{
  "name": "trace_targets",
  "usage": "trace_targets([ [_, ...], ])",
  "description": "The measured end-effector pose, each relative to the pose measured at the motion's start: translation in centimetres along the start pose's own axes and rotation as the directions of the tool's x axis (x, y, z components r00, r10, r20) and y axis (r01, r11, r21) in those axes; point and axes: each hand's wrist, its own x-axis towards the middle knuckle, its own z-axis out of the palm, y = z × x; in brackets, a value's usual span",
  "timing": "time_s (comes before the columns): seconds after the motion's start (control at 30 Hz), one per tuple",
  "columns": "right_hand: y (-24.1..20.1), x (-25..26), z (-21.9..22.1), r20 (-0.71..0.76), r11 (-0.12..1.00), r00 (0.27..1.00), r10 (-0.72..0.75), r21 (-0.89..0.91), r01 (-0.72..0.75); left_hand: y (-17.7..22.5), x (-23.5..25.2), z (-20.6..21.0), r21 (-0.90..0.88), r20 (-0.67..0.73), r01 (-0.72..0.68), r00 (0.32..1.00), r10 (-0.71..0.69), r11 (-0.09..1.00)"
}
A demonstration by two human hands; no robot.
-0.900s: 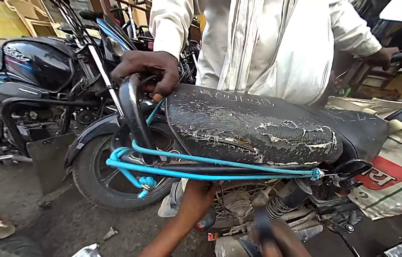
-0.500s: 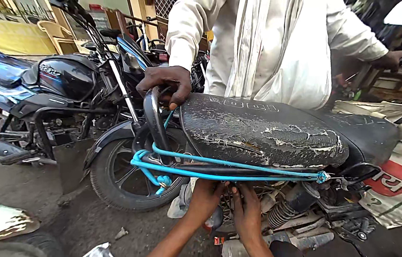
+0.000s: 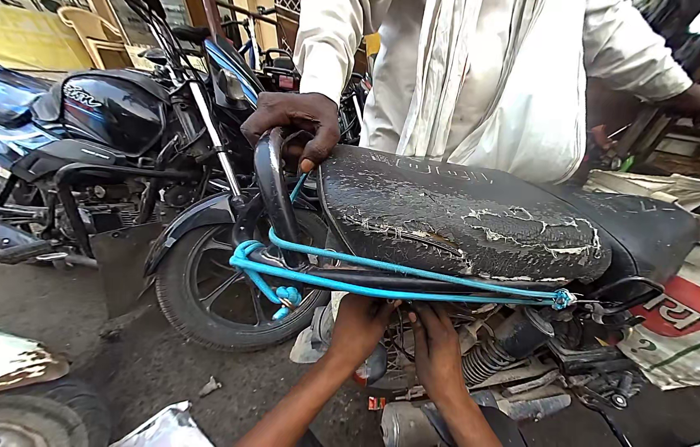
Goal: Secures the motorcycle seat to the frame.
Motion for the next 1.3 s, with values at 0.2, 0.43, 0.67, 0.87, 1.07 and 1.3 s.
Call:
trace_targets([
  [0.2,0.1,0.2,0.4,0.01,1.0,1.0,0.027,-0.006,-0.026,-0.4,-0.2,0.0,0.061,0.01,-0.069,0.998,0.068,0.996],
  [0.43,0.3,0.2,0.3,0.006,1.0,1.0,-0.002,-0.006,0.002,-0.4,-0.1,-0.1,0.023,-0.026,-0.105,0.994,0.105,0.994],
  [0.67,-0.1,-0.5,-0.3,0.053,0.999,0.998,0.042,-0.021,-0.041,-0.3,-0.3,0.4,0.181,-0.002,-0.158,0.987,0.162,0.971],
  [0.87,-3.5,-0.3,-2.9,0.306,0.815,0.887,0.346,0.371,-0.445,1.0,-0.2,0.7,0.338,0.095,-0.222,0.975,0.201,0.914],
  [1.07,-4.1,1.2,-5.1,0.665,-0.112,0.657,0.354,0.728,-0.677,0.6,0.1,-0.1,0.336,0.21,-0.272,0.955,0.21,0.902],
  [1.3,-2.5,1.7,-4.1,0.507,0.316,0.804,0.311,0.743,-0.59,-0.5,0.1,-1.1,0.249,0.33,-0.302,0.92,0.212,0.92],
])
